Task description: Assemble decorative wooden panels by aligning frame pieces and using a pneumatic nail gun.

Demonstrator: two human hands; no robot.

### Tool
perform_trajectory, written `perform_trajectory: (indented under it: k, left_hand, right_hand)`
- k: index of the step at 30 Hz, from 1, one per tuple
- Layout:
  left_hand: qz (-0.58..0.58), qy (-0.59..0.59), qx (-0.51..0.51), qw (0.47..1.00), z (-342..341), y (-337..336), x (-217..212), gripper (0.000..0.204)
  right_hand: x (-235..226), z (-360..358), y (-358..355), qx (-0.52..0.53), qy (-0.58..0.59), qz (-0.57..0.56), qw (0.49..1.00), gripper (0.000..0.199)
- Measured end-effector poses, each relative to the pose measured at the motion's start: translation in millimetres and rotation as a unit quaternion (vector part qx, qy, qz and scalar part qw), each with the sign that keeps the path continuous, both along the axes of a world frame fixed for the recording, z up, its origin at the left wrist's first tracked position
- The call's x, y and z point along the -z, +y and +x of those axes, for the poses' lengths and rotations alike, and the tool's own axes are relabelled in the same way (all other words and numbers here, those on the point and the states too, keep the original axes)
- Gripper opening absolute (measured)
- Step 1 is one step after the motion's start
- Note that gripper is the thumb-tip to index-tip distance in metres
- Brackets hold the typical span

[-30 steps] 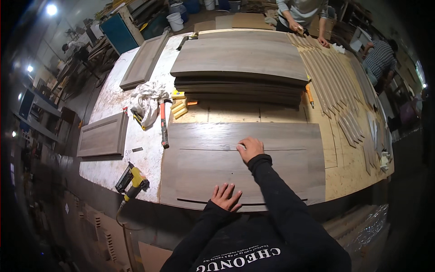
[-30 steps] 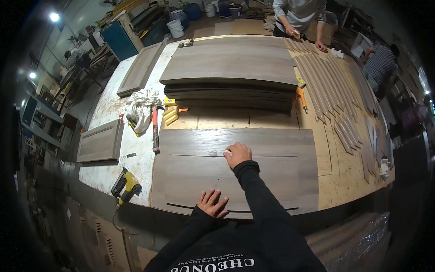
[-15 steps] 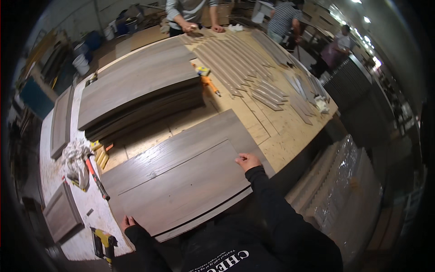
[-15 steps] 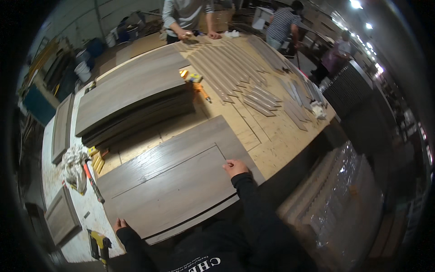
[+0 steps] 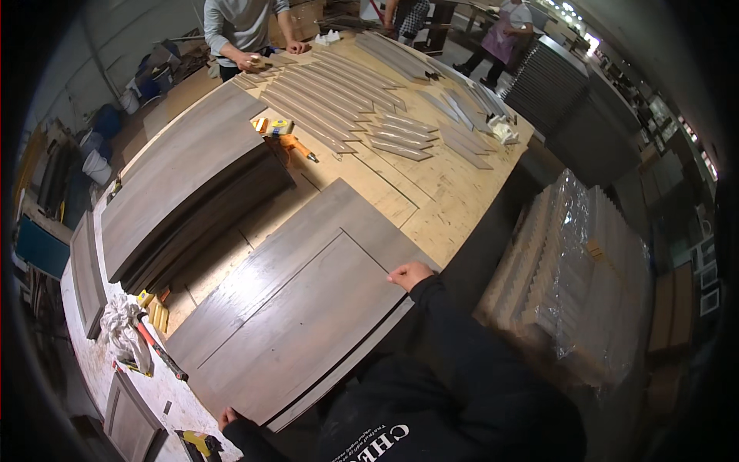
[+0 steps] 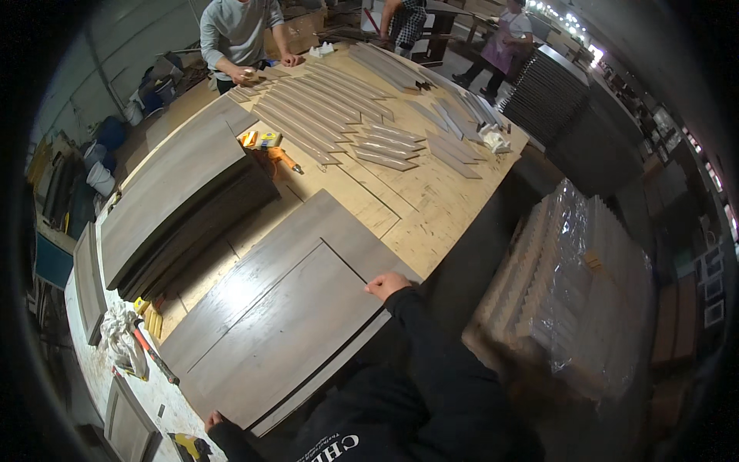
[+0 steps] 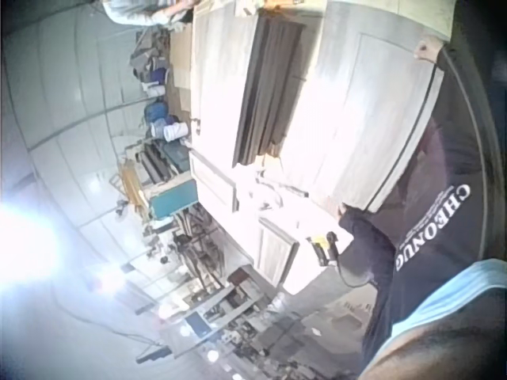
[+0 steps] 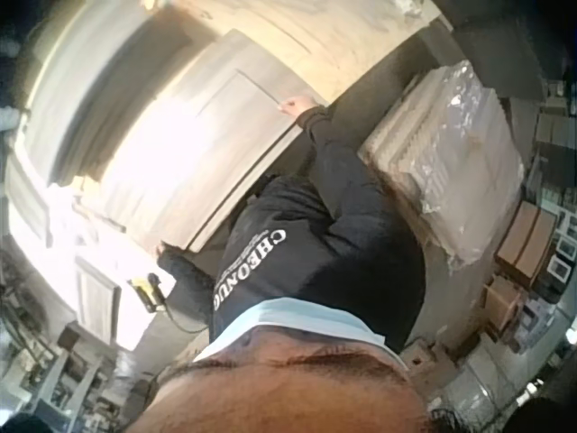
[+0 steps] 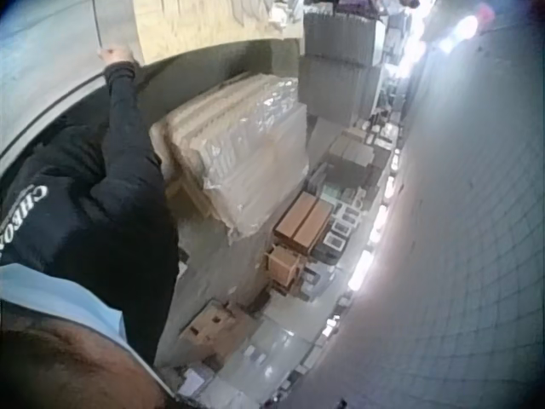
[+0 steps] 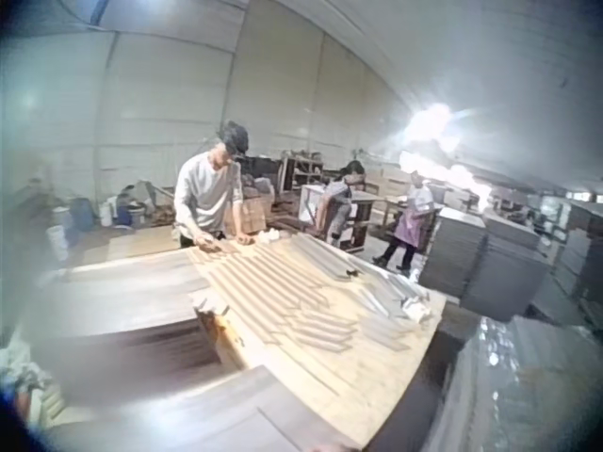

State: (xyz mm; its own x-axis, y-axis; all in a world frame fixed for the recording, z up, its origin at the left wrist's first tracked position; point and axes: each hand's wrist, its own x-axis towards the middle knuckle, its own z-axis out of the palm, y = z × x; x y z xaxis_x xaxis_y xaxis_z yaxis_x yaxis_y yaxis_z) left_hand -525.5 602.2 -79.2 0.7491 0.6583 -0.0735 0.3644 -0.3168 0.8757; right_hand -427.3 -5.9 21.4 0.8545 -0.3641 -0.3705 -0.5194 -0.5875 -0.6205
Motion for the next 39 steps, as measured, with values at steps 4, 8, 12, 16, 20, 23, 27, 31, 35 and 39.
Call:
perform_trajectory:
  k: [4,8,12,16,20,23,27,31,35,39]
  left_hand:
    - [-0.054,0.019,-0.011,0.998,-43.5,-5.7,-0.7,0.021]
    - [-0.143,0.047,-0.028,0.988,-59.7,-11.4,-9.9,0.025]
    - [-0.047,0.045,0.076,0.995,-57.9,-24.9,-17.8,0.048]
    - [-0.06,0.064,0.127,0.988,-56.4,-35.2,-53.3,0.044]
    - [0.062,0.03,0.212,0.975,-56.8,-9.2,-23.0,0.036]
    - [0.083,0.05,0.204,0.974,-55.3,-1.3,-14.5,0.032]
    - [0.043,0.113,0.206,0.971,-51.7,9.0,-22.3,0.029]
    - [0.217,0.149,0.204,0.943,-61.1,15.7,-18.5,0.024]
    - [0.284,0.142,0.213,0.924,-71.5,23.5,-18.6,0.029]
    - [0.341,0.072,0.246,0.905,-59.3,-44.4,-69.0,0.073]
  right_hand:
    - [-2.8,-29.2,-3.3,0.023,0.013,0.027,0.999,0.027]
    - [1.4,-41.7,-2.6,-0.002,-0.034,0.067,0.997,0.03]
    - [-2.8,-50.6,-15.8,-0.137,-0.073,-0.037,0.987,0.03]
    - [-6.5,-38.7,-13.5,-0.2,-0.085,-0.115,0.969,0.025]
    - [-0.4,-39.1,-21.9,-0.268,-0.16,-0.129,0.941,0.022]
    - [1.0,-42.3,-26.6,-0.272,-0.181,-0.13,0.936,0.017]
    - [1.7,-45.8,-28.4,-0.273,-0.208,-0.123,0.931,0.015]
    - [-0.5,-44.5,-23.3,-0.275,-0.222,-0.129,0.927,0.013]
    - [3.9,-39.9,-19.4,-0.296,-0.228,-0.131,0.918,0.019]
    - [-10.8,-43.8,-0.9,-0.228,-0.218,-0.16,0.935,0.044]
